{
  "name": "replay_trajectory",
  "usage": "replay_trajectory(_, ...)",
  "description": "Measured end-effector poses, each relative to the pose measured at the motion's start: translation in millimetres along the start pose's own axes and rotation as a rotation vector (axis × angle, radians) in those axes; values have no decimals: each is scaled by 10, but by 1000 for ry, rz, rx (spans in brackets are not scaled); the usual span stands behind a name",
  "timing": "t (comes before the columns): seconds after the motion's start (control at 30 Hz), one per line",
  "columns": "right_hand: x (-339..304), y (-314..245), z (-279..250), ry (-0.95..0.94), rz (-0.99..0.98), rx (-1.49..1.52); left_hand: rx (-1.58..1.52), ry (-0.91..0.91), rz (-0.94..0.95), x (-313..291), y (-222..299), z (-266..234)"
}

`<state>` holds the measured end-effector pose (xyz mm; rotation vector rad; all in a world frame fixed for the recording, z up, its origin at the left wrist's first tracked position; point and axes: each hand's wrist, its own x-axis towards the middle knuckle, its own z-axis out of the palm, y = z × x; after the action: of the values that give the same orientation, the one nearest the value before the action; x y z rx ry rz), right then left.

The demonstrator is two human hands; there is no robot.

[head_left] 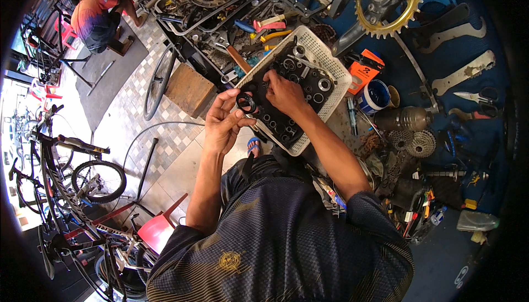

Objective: The person assembles small bicycle parts by hand, picking bearings and rings from a white basket and fitting them into a circular housing. They use a grease syringe to apply lubricant and a wrench to tighten components on the workbench.

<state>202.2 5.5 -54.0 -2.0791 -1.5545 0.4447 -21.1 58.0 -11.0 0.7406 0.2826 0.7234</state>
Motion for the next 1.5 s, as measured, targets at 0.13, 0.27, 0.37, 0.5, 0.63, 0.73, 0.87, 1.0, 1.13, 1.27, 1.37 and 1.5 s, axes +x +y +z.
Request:
replay_trajectory(0.13, -62, -51, -122, 60, 69, 206, 52, 4, -27, 34, -21, 32)
replay_trajectory(0.27, -118, -221, -359, 184, 13, 516, 93, 7, -24, 73, -70, 58)
replay_trajectory(0.37, -217, -418, -560, 163, -41, 589, 116, 2, -12, 111, -100, 97)
replay_trajectory(0.5, -303, -640, -717, 111, -111, 578, 143, -21, -23, 139, -101, 151)
replay_trajectory(0.63, -293, -697, -755, 91, -70, 488, 194, -42, 29, 157, -119, 189)
replay_trajectory(0.73, -310, -711, -722, 136, -103, 406, 242, -47, 63, 164, -138, 196)
replay_trajectory(0.87, -330, -713, -718, 146, -113, 367, 278, -42, 59, 165, -149, 187)
replay_trajectory(1.0, -326, -734, -737, 149, -120, 312, 323, -39, 64, 170, -142, 183)
replay_trajectory(1.13, -318, -766, -753, 128, -102, 329, 329, -43, 79, 162, -125, 197)
replay_trajectory(1.27, -292, -761, -800, 97, -54, 463, 295, -54, 69, 165, -96, 192)
replay_trajectory(1.37, -263, -716, -843, 45, -9, 543, 246, -76, 59, 174, -82, 179)
replay_trajectory(1.5, -246, -679, -836, 13, -17, 649, 138, -108, 51, 191, -86, 189)
